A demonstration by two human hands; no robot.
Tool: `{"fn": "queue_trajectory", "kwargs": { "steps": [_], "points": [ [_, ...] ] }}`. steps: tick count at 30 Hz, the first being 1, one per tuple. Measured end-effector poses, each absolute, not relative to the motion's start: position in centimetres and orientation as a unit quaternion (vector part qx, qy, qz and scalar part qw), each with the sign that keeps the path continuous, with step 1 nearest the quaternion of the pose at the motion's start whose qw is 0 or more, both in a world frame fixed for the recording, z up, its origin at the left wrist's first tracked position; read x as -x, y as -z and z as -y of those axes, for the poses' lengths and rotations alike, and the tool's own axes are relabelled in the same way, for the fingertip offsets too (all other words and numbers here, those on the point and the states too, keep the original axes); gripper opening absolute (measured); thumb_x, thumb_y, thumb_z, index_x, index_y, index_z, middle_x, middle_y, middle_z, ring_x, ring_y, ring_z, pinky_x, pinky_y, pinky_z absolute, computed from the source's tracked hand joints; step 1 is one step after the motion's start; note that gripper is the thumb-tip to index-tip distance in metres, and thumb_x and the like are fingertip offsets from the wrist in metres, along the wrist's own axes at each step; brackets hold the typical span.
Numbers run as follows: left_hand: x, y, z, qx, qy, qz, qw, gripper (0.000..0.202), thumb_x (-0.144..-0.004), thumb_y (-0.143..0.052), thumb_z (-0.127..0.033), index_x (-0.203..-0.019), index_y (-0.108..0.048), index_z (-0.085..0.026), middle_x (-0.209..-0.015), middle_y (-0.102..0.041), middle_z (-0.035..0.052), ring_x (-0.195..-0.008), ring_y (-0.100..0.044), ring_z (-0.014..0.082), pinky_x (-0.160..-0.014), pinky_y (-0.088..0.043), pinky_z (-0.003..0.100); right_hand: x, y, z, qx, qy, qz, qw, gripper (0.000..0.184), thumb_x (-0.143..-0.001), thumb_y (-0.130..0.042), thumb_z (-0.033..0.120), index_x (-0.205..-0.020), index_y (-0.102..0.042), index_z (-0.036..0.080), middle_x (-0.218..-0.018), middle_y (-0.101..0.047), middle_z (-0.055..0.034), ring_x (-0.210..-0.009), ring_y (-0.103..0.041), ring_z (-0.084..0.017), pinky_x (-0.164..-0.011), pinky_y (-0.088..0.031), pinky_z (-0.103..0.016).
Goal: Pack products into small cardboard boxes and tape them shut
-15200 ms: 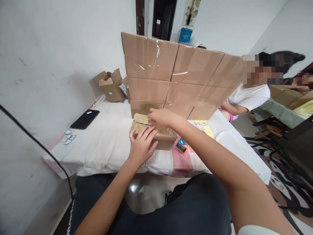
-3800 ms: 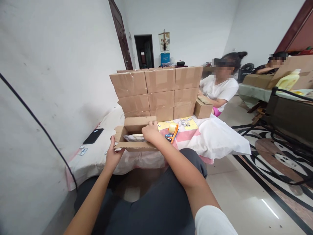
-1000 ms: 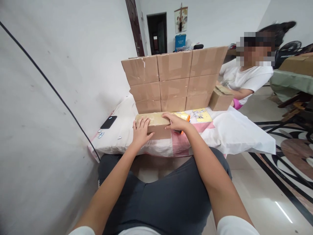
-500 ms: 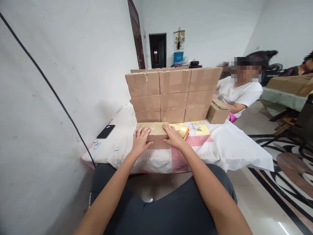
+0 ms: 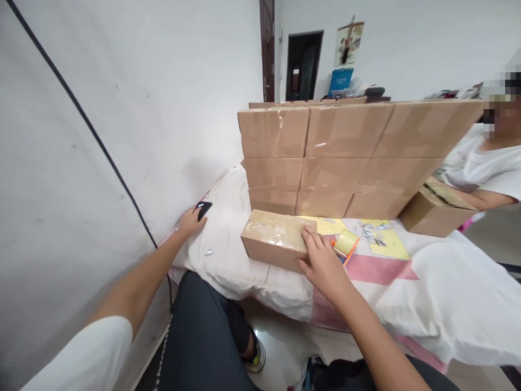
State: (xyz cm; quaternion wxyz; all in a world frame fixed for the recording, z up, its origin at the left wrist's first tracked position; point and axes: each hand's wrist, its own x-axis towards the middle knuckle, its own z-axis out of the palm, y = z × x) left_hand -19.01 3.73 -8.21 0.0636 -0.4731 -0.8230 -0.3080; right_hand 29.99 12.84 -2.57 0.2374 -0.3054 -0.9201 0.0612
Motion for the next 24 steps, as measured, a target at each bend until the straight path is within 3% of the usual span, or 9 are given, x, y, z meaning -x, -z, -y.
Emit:
{"fn": "queue_trajectory", "kwargs": {
  "steps": [4, 9, 13, 17, 21, 24],
  "points": [
    [23.4, 10.1, -5.7, 0.446, 0.23, 0.864, 0.025, 0.057, -0.082, -0.06, -0.041, -0.131, -0.059, -0.013, -0.147, -0.048, 0.0239, -0.137, -0.042, 0.0375, -0.113, -0.03, 0.053, -29.9, 2.9, -14.3, 0.3, -0.067, 0.923, 0.231, 0.071, -0.088, -0.056, 0.034, -0.152, -0.025, 0.031, -0.151, -0.043, -0.0118, -0.135, -0.045, -0.039, -0.104, -0.047, -0.059],
    [24.2, 12.3, -8.0, 0.412, 0.158, 0.896, 0.04, 0.055, -0.092, -0.045, -0.044, -0.143, -0.051, -0.024, -0.157, -0.038, 0.0143, -0.145, -0.031, 0.0357, -0.115, -0.021, 0.057, -29.7, 2.8, -15.4, 0.291, -0.064, 0.926, 0.231, 0.07, -0.089, -0.053, 0.04, -0.153, -0.025, 0.032, -0.149, -0.046, -0.0116, -0.133, -0.047, -0.039, -0.1, -0.049, -0.06],
    [24.2, 12.3, -8.7, 0.399, 0.103, 0.91, 0.05, 0.052, -0.091, -0.046, -0.043, -0.139, -0.055, -0.028, -0.153, -0.046, 0.0078, -0.139, -0.038, 0.0358, -0.113, -0.028, 0.054, -29.5, 2.3, -16.1, 0.284, -0.063, 0.935, 0.204, 0.064, -0.093, -0.047, 0.046, -0.151, -0.031, 0.024, -0.149, -0.045, -0.0131, -0.131, -0.049, -0.039, -0.097, -0.05, -0.058],
    [24.2, 10.5, -10.1, 0.404, 0.068, 0.91, 0.059, 0.044, -0.09, -0.047, -0.034, -0.128, -0.065, -0.025, -0.141, -0.058, 0.0078, -0.125, -0.053, 0.0324, -0.106, -0.04, 0.045, -29.2, 2.2, -16.5, 0.284, -0.061, 0.935, 0.203, 0.061, -0.093, -0.045, 0.05, -0.148, -0.037, 0.022, -0.151, -0.044, -0.0133, -0.13, -0.049, -0.038, -0.096, -0.051, -0.056],
    [24.7, 8.6, -12.6, 0.398, 0.065, 0.912, 0.082, 0.052, -0.093, -0.043, -0.032, -0.145, -0.049, -0.026, -0.154, -0.044, 0.009, -0.135, -0.044, 0.0315, -0.11, -0.036, 0.045, -29.3, 2.4, -16.3, 0.282, -0.059, 0.933, 0.214, 0.063, -0.093, -0.046, 0.048, -0.149, -0.036, 0.022, -0.151, -0.044, -0.0126, -0.131, -0.048, -0.038, -0.097, -0.051, -0.056],
    [24.8, 8.9, -14.2, 0.389, 0.062, 0.917, 0.062, 0.052, -0.094, -0.049, -0.041, -0.143, -0.049, -0.024, -0.154, -0.044, 0.0122, -0.136, -0.044, 0.032, -0.111, -0.035, 0.05, -29.4, 2.6, -16.1, 0.279, -0.061, 0.932, 0.222, 0.065, -0.094, -0.046, 0.046, -0.152, -0.032, 0.023, -0.15, -0.045, -0.0128, -0.132, -0.048, -0.037, -0.099, -0.051, -0.055]
  ]
}}
